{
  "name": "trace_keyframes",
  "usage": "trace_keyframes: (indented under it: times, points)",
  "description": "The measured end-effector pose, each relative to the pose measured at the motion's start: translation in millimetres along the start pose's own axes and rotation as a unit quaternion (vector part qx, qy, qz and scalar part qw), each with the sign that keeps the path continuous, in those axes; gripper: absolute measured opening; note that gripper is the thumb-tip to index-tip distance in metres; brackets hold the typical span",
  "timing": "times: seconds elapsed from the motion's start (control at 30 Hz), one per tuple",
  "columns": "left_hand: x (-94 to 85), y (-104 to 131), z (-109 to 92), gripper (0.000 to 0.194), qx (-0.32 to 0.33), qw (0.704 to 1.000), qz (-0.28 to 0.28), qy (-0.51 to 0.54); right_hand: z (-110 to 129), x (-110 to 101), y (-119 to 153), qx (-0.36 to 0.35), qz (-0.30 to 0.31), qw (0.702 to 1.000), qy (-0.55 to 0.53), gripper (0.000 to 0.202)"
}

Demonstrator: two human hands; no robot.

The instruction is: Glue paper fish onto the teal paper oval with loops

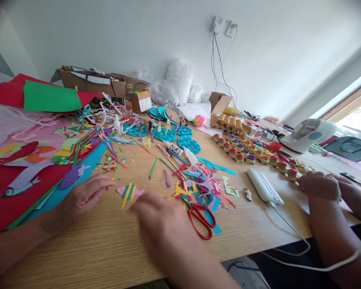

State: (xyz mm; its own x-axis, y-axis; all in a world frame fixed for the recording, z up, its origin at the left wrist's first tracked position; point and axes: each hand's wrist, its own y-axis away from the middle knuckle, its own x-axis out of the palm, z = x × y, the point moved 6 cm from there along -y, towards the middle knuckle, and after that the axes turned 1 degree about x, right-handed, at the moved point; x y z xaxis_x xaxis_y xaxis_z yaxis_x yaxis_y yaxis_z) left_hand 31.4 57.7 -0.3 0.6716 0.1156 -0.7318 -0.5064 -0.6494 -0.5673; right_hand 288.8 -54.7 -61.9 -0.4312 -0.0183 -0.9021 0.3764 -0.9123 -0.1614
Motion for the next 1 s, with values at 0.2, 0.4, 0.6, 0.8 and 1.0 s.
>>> trace_keyframes:
  times: [0.2,0.4,0.6,0.8,1.0]
  points:
    - [1.4,1,-2,0.031,0.003,1.0,0.004,0.012,4,-77,-148,0.147,0.012,0.985,0.089,0.019]
    - [0.9,2,1,0.025,0.001,1.0,-0.009,0.002,19,-46,-175,0.127,0.046,0.982,0.133,0.02]
    - [-1.2,1,1,0.025,0.002,1.0,-0.011,0.002,13,-17,-207,0.154,0.067,0.972,0.163,0.021]
    - [-2.0,1,3,0.024,-0.005,1.0,-0.02,0.015,-10,-24,-209,0.175,0.045,0.975,0.129,0.023]
    - [-8.3,-9,4,0.018,-0.099,0.988,-0.015,0.117,-2,-47,-178,0.175,-0.035,0.901,-0.396,0.021]
